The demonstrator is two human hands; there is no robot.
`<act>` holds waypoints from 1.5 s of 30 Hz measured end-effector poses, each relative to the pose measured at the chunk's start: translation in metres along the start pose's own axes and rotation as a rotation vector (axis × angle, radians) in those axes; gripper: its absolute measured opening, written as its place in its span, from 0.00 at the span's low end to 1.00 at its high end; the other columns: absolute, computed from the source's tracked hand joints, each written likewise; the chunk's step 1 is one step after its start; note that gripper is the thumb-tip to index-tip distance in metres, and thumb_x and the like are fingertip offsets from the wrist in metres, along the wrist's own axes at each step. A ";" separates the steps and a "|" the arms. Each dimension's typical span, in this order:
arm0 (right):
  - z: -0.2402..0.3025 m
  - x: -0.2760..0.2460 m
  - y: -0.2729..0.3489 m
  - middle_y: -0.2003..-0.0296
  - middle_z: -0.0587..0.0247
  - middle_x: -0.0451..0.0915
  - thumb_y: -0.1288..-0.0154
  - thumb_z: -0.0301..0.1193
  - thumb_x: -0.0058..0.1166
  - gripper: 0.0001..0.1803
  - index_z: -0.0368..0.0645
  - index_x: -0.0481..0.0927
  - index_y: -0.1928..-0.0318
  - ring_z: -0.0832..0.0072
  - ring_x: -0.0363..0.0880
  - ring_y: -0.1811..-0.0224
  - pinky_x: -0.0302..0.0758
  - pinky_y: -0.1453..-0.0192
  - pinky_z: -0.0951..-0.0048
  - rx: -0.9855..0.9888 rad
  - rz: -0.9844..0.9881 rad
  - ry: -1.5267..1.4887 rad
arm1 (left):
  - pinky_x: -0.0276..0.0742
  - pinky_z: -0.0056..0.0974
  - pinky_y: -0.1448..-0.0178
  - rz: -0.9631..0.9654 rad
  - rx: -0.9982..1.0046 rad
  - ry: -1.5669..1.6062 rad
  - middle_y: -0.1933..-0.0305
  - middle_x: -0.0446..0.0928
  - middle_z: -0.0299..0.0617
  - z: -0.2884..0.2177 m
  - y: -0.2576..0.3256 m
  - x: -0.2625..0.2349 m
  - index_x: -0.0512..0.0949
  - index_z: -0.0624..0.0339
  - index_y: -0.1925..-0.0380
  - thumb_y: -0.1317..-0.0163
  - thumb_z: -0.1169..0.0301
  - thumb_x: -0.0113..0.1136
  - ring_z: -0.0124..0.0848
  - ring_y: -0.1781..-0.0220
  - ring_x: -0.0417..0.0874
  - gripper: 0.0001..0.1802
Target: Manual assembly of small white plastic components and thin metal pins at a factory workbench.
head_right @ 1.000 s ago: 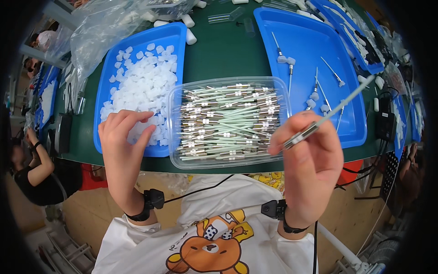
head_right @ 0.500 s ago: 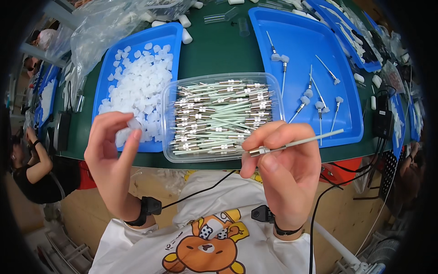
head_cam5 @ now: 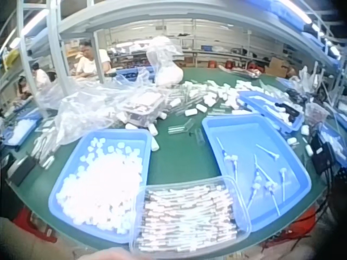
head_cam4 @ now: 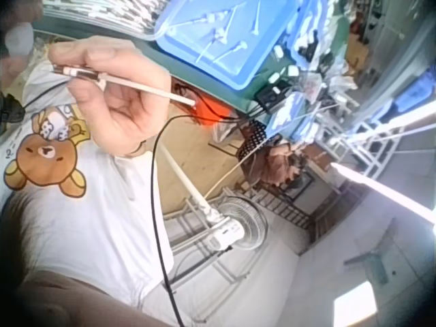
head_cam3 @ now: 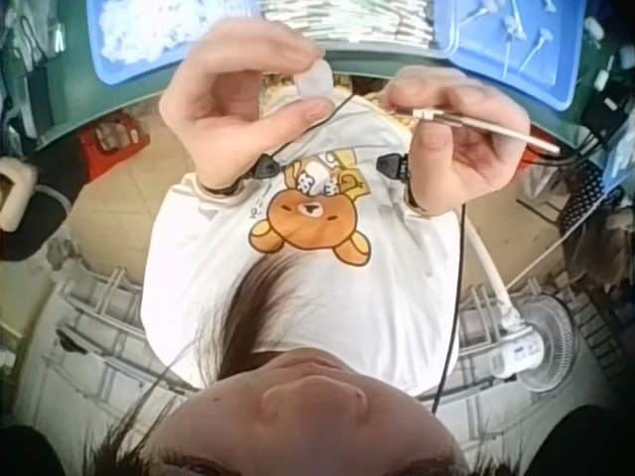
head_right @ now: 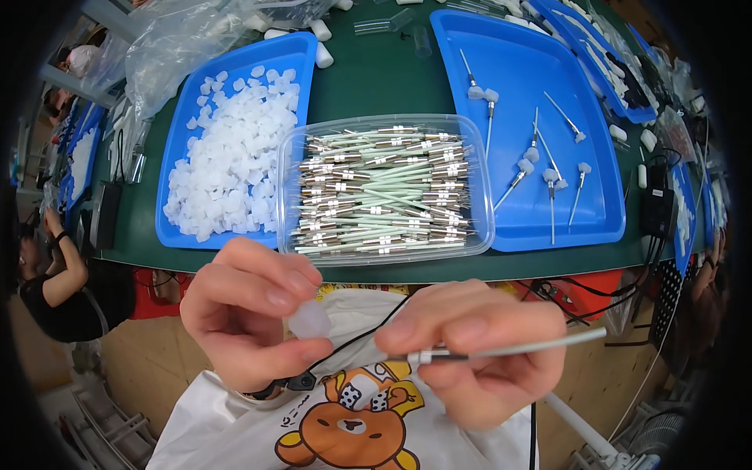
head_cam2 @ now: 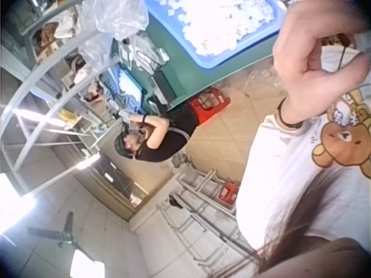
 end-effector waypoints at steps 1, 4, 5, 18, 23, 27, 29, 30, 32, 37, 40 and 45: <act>0.002 0.001 -0.002 0.69 0.40 0.76 0.48 0.17 0.52 0.15 0.32 0.64 0.61 0.62 0.77 0.72 0.75 0.71 0.69 -0.057 0.050 0.012 | 0.73 0.37 0.58 0.050 0.011 0.010 0.63 0.71 0.50 0.000 -0.001 0.001 0.74 0.68 0.67 0.65 0.81 0.67 0.34 0.65 0.75 0.20; 0.008 0.007 -0.003 0.67 0.39 0.76 0.49 0.17 0.52 0.14 0.34 0.64 0.62 0.61 0.77 0.71 0.74 0.72 0.69 -0.165 0.145 0.065 | 0.74 0.39 0.58 0.194 0.015 0.080 0.62 0.71 0.52 0.004 -0.002 0.005 0.74 0.68 0.67 0.61 0.78 0.68 0.35 0.66 0.76 0.18; 0.010 0.010 -0.004 0.69 0.47 0.76 0.48 0.21 0.54 0.15 0.38 0.63 0.62 0.65 0.75 0.72 0.71 0.71 0.71 -0.148 0.192 0.147 | 0.75 0.39 0.57 0.239 -0.002 0.130 0.63 0.71 0.52 0.006 -0.002 0.007 0.74 0.69 0.67 0.59 0.77 0.67 0.36 0.66 0.76 0.17; 0.017 0.013 0.006 0.70 0.61 0.75 0.48 0.24 0.56 0.18 0.45 0.61 0.61 0.71 0.72 0.71 0.67 0.69 0.72 -0.157 0.294 0.462 | 0.72 0.50 0.47 0.118 -0.319 0.699 0.64 0.68 0.55 0.019 0.013 0.025 0.65 0.72 0.65 0.45 0.70 0.57 0.42 0.61 0.77 0.16; 0.023 0.019 -0.001 0.68 0.61 0.75 0.49 0.23 0.56 0.19 0.45 0.61 0.60 0.71 0.72 0.70 0.68 0.68 0.72 -0.067 0.402 0.522 | 0.71 0.50 0.46 0.078 -0.308 0.677 0.66 0.69 0.54 0.017 0.014 0.025 0.66 0.71 0.65 0.44 0.68 0.56 0.40 0.62 0.77 0.16; 0.028 0.017 -0.005 0.66 0.61 0.75 0.49 0.23 0.56 0.20 0.46 0.60 0.59 0.71 0.71 0.68 0.68 0.67 0.73 -0.044 0.492 0.617 | 0.71 0.49 0.46 0.102 -0.269 0.616 0.67 0.69 0.52 0.017 0.009 0.025 0.67 0.70 0.66 0.44 0.67 0.56 0.38 0.63 0.77 0.15; 0.031 0.015 -0.002 0.65 0.61 0.75 0.50 0.22 0.56 0.21 0.46 0.60 0.58 0.70 0.71 0.68 0.68 0.67 0.73 -0.021 0.540 0.653 | 0.71 0.48 0.46 0.119 -0.243 0.564 0.67 0.69 0.52 0.017 0.009 0.022 0.67 0.69 0.66 0.44 0.67 0.56 0.37 0.63 0.77 0.15; 0.031 0.016 -0.002 0.64 0.60 0.75 0.50 0.22 0.56 0.21 0.46 0.60 0.58 0.70 0.71 0.68 0.69 0.67 0.73 0.011 0.559 0.668 | 0.71 0.48 0.46 0.128 -0.232 0.537 0.67 0.70 0.51 0.018 0.008 0.022 0.67 0.69 0.66 0.44 0.67 0.56 0.36 0.63 0.77 0.15; 0.032 0.019 -0.004 0.63 0.60 0.75 0.50 0.21 0.56 0.22 0.46 0.60 0.57 0.70 0.72 0.68 0.69 0.67 0.74 0.076 0.598 0.699 | 0.72 0.48 0.46 0.116 -0.222 0.511 0.68 0.70 0.51 0.018 0.009 0.021 0.67 0.68 0.67 0.44 0.66 0.56 0.36 0.63 0.77 0.15; 0.030 0.020 -0.003 0.61 0.58 0.75 0.51 0.20 0.57 0.24 0.46 0.60 0.56 0.70 0.72 0.67 0.69 0.68 0.75 0.116 0.605 0.673 | 0.72 0.48 0.47 0.107 -0.241 0.490 0.69 0.70 0.50 0.020 0.009 0.020 0.68 0.68 0.68 0.42 0.63 0.54 0.35 0.65 0.77 0.16; 0.029 0.018 -0.002 0.61 0.57 0.75 0.50 0.20 0.56 0.23 0.45 0.60 0.56 0.70 0.72 0.67 0.69 0.68 0.75 0.089 0.606 0.639 | 0.72 0.48 0.47 0.086 -0.249 0.489 0.70 0.70 0.48 0.020 0.011 0.023 0.69 0.68 0.68 0.41 0.62 0.52 0.34 0.66 0.77 0.16; 0.027 0.016 0.004 0.60 0.56 0.75 0.50 0.21 0.56 0.23 0.45 0.60 0.56 0.70 0.72 0.67 0.70 0.69 0.75 0.084 0.548 0.614 | 0.72 0.48 0.47 0.080 -0.260 0.489 0.71 0.70 0.47 0.021 0.010 0.023 0.69 0.68 0.67 0.41 0.62 0.51 0.33 0.67 0.77 0.16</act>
Point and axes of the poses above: each hand's wrist, its own y-axis away from the middle knuckle, its own x-axis out of the palm, z = x × y, the point moved 5 cm from there along -y, towards the middle knuckle
